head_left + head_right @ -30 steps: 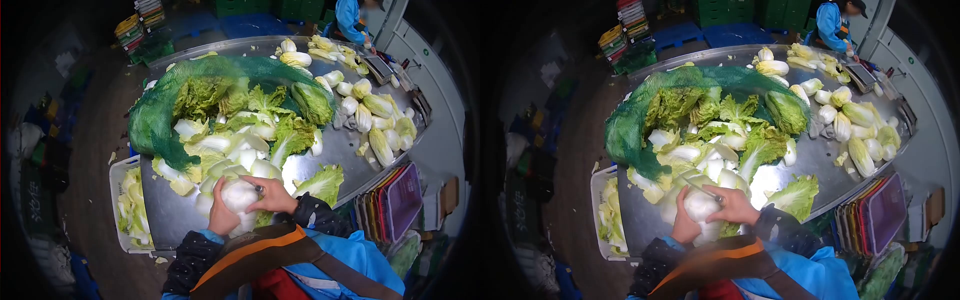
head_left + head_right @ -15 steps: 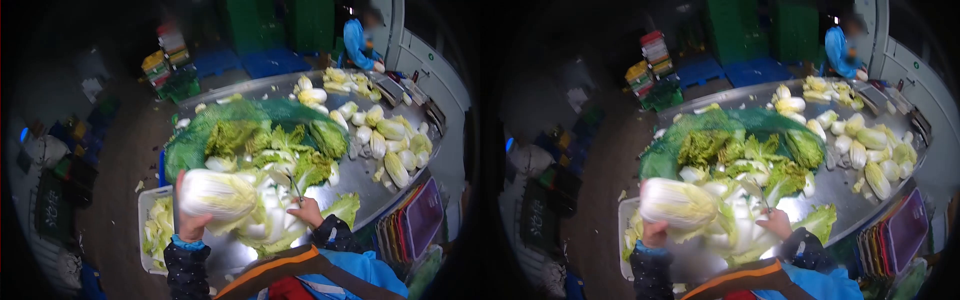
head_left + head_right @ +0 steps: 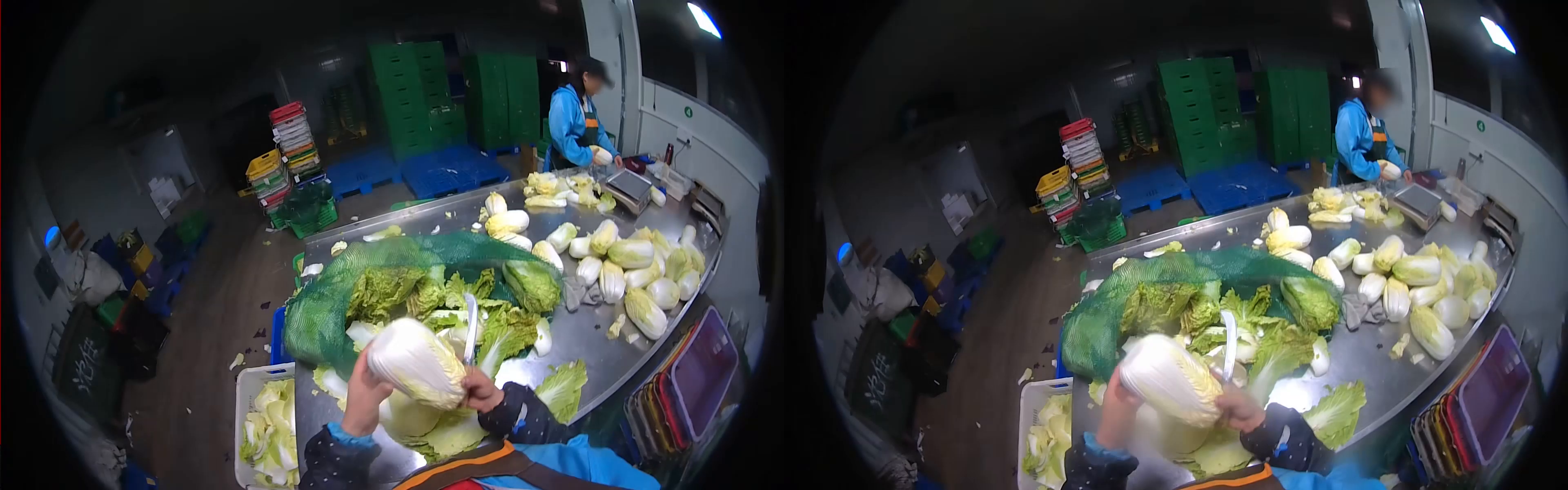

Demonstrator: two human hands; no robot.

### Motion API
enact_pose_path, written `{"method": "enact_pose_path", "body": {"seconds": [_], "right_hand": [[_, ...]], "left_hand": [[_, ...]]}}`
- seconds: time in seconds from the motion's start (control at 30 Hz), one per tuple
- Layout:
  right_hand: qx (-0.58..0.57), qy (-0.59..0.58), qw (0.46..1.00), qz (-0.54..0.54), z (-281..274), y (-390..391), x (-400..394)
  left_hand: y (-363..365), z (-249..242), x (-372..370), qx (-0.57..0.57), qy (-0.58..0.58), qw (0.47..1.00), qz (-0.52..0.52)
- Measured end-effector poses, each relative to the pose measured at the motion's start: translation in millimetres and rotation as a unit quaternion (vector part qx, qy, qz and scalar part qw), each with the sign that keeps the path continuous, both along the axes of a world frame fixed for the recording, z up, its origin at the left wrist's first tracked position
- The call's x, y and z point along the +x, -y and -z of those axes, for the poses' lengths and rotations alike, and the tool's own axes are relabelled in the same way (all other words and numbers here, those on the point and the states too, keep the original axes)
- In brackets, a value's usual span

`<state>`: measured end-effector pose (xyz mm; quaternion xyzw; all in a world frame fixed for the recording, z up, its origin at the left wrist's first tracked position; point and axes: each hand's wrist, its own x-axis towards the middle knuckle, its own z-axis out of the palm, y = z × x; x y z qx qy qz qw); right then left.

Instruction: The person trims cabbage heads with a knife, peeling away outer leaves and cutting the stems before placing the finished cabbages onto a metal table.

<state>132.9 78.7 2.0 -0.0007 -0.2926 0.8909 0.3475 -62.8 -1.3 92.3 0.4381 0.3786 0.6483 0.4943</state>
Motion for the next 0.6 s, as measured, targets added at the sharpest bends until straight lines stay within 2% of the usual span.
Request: {"method": "enact_pose_path", "body": {"seconds": [0.03,0.07,0.1,0.13,0.17,0.23,0.27,0.33,0.37,0.43,0.6], "right_hand": [[-0.071,-0.035,0.996,-0.043,13.5,4.4,1.8],[-0.076,-0.034,0.996,-0.045,26.7,6.7,0.0],[-0.086,-0.079,0.988,-0.105,34.7,9.9,-3.8],[-0.091,-0.123,0.974,-0.165,37.1,9.7,-6.8],[-0.094,-0.122,0.974,-0.169,37.8,9.7,-7.1],[-0.084,-0.153,0.959,-0.221,30.2,7.6,-5.9],[-0.084,-0.182,0.948,-0.246,23.3,12.0,-6.1],[-0.082,-0.184,0.946,-0.254,20.7,13.3,-9.3],[-0.082,-0.18,0.946,-0.255,21.4,14.5,-10.0],[-0.087,-0.168,0.947,-0.259,25.5,16.1,-11.7],[-0.091,-0.146,0.95,-0.262,27.8,21.5,-12.0]], "left_hand": [[0.9,9.2,1.1,0.0,0.003,1.0,-0.003],[4.6,17.2,3.8,-0.007,0.015,0.999,0.037],[8.4,22.2,7.3,-0.014,0.026,0.997,0.074],[13.5,15.7,18.7,-0.046,0.05,0.996,0.06],[16.6,5.3,24.9,-0.048,0.052,0.996,0.055],[17.5,-13.4,32.4,0.021,0.035,0.999,0.007],[19.1,-14.5,32.2,0.019,0.037,0.999,0.005],[19.9,-17.1,29.6,0.021,-0.089,0.996,0.0],[20.9,-19.2,31.1,0.021,-0.087,0.996,-0.002],[27.1,-20.2,35.7,0.045,-0.159,0.986,-0.013],[29.4,-12.7,33.4,0.047,-0.146,0.988,-0.017]]}}
